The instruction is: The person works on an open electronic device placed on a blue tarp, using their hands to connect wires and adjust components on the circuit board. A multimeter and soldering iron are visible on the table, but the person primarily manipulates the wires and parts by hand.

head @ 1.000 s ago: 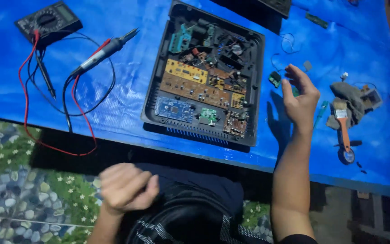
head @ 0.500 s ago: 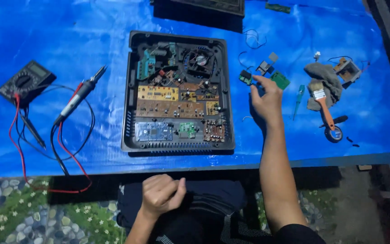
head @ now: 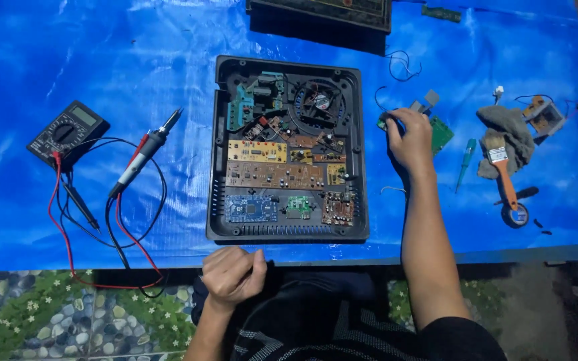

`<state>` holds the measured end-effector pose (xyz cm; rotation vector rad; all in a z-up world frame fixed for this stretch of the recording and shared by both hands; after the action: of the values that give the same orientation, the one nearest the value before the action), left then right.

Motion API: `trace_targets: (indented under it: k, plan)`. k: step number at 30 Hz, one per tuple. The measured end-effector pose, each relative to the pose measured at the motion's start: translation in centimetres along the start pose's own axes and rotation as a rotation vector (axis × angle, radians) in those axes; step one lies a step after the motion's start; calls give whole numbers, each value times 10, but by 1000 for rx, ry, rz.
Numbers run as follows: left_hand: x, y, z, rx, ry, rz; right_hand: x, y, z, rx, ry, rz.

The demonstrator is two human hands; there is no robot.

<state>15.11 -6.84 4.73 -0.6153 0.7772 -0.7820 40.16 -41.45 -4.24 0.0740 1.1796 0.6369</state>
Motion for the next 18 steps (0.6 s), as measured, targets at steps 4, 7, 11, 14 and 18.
trace_targets:
  k: [4,7,11,14,18]
  plan:
    - [0,18,-3,9,-8,23,-10,-3,-4,49,-8,-50]
    - [-5,26,-1,16,-38,79,-11,-1,-5,34,6,-44]
    - [-6,40,-7,19,-54,109,-13,1,-6,40,5,-17]
    - [-9,55,-12,18,-71,125,-28,28,5,-3,-41,16]
    - [-13,58,-2,-31,-75,162,-34,66,19,-113,0,175]
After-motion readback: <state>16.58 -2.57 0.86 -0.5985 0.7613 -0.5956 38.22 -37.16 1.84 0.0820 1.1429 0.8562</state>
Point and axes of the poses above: each hand's wrist, its own z-axis towards the middle knuckle, its own x-axis out of the palm, y = z × x, the point moved 7 cm from there along z, towards the middle knuckle, and after that the axes turned 5 degrees about -x, right-handed, at the moved point
